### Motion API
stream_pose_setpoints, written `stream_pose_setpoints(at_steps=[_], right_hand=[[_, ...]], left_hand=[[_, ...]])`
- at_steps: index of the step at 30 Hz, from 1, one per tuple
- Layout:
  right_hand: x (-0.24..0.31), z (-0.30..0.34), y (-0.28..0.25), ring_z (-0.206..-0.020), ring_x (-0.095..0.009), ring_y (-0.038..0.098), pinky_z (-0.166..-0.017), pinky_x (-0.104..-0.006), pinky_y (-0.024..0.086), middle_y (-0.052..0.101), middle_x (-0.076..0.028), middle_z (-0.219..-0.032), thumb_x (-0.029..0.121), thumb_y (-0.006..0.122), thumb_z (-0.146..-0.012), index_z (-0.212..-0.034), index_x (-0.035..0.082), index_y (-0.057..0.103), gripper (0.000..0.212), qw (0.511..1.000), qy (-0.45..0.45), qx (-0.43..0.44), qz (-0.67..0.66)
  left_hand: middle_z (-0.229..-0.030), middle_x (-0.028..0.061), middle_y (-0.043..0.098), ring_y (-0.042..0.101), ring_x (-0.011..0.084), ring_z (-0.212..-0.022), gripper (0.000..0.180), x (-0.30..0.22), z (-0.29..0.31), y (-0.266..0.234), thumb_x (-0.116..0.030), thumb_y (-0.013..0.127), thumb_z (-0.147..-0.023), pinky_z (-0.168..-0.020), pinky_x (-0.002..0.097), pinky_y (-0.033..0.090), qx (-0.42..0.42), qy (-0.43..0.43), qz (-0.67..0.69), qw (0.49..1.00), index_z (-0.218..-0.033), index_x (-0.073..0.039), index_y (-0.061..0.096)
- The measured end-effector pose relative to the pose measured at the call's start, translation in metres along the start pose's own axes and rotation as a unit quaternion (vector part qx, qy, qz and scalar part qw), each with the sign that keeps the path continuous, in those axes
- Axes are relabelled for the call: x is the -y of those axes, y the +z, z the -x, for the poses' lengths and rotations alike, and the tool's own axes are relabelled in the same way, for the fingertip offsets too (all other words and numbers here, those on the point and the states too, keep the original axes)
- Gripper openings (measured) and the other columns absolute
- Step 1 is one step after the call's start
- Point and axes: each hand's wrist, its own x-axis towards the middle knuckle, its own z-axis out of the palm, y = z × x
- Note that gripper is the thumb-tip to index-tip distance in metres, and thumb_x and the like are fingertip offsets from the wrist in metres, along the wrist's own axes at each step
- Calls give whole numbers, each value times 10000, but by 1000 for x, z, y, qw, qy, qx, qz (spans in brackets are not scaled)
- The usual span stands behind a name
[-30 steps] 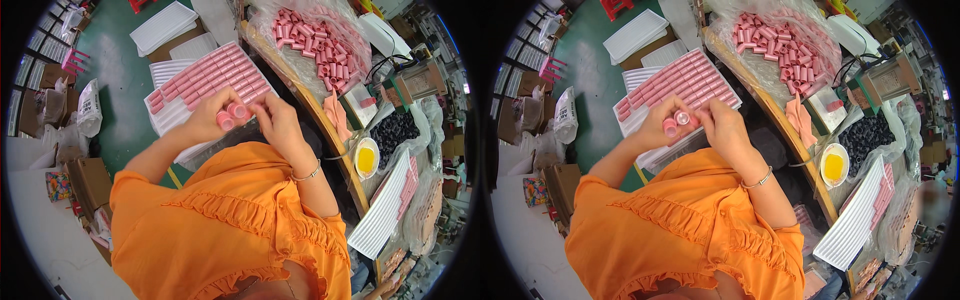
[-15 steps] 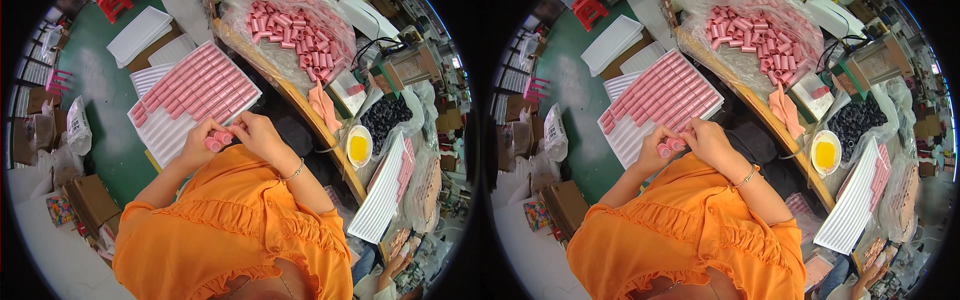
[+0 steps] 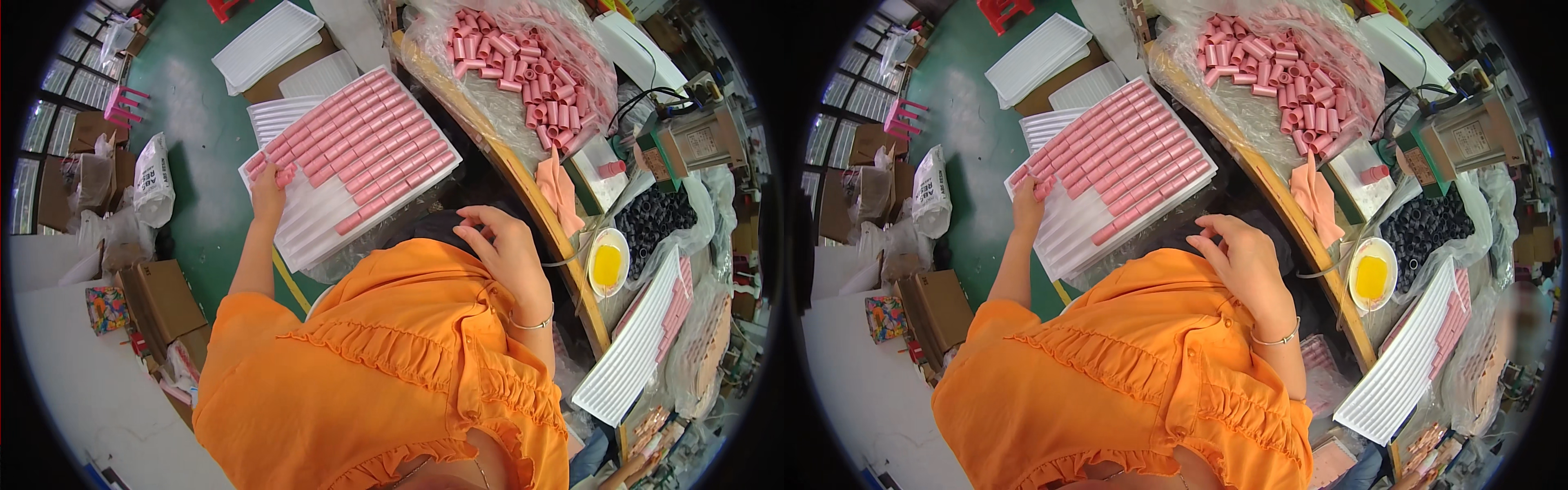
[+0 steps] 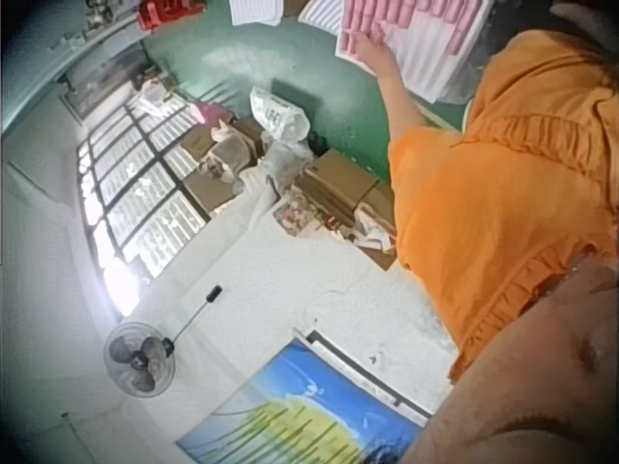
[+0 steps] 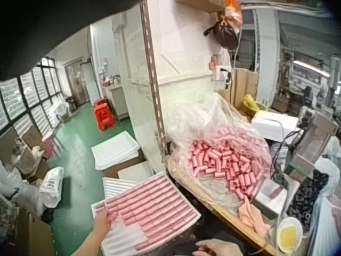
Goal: Assembling pink cosmetic tubes by applying adhesive and pressing black caps into place using a manual press machine.
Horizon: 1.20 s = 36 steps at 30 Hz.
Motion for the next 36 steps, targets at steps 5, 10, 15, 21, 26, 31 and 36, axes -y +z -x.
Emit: stream_pose_setpoints(at_steps=[5, 10, 15, 21, 26, 31, 36], right_hand=[[1, 12, -8, -618, -201, 600, -607, -300, 492, 682, -84, -855, 167, 741, -828, -1037, 22, 692, 259, 1000, 21, -12, -2], [-5, 25, -17, -637, -192, 596, -614, -286, 494, 691, -95, -874, 129, 746, -819, -1054, 17, 692, 266, 998, 47, -30, -24], [-13, 39, -41, -657, -152, 582, -615, -259, 477, 691, -77, -861, 114, 744, -821, -1059, 13, 693, 263, 991, 99, -75, -45], [-78, 99, -117, -633, -61, 544, -598, -210, 448, 660, -11, -771, 77, 647, -913, -1028, -15, 702, 156, 905, 188, -375, -73], [-123, 134, -170, -655, -79, 576, -612, -243, 473, 685, -38, -774, 84, 663, -894, -950, 1, 711, 111, 820, 239, -516, 67], [-179, 124, -197, -728, -281, 687, -675, -355, 523, 710, -125, -787, 167, 703, -828, -867, 59, 738, 120, 797, 293, -481, 217], [-220, 102, -210, -746, -321, 682, -694, -411, 532, 704, -125, -773, 187, 712, -819, -885, 91, 738, 119, 781, 297, -456, 307]], left_hand=[[-1271, 180, 593, 550, 372, -1185, 484, 5, 18, 14, -103, 768, -767, -989, 424, 447, 2, 55, -20, 998, -1215, -42, 597], [-1494, 223, 374, 366, 386, -1378, 652, -13, 39, 18, -107, 752, -797, -1110, 417, 348, 29, 20, 34, 999, -1384, -25, 477], [-1557, 252, 252, 228, 388, -1455, 596, 7, 46, 62, -185, 563, -965, -1187, 438, 206, 10, 69, -24, 997, -1477, 15, 334], [-1549, 229, 289, 209, 347, -1465, 523, -14, 31, 45, -187, 447, -1017, -1203, 431, 113, -76, -17, 42, 996, -1468, 50, 329], [-1267, 180, 599, 552, 323, -1203, 264, -166, -49, 32, -39, 564, -943, -1037, 400, 408, 56, 74, 247, 964, -1195, 33, 597], [-1206, 181, 598, 549, 345, -1164, 367, -339, -115, 97, -10, 653, -841, -1019, 408, 411, 111, 361, 252, 891, -1205, -22, 601], [-1253, 171, 533, 516, 363, -1165, 638, -407, -150, 163, -40, 712, -773, -1003, 436, 410, 100, 419, 134, 892, -1359, -68, 462]])
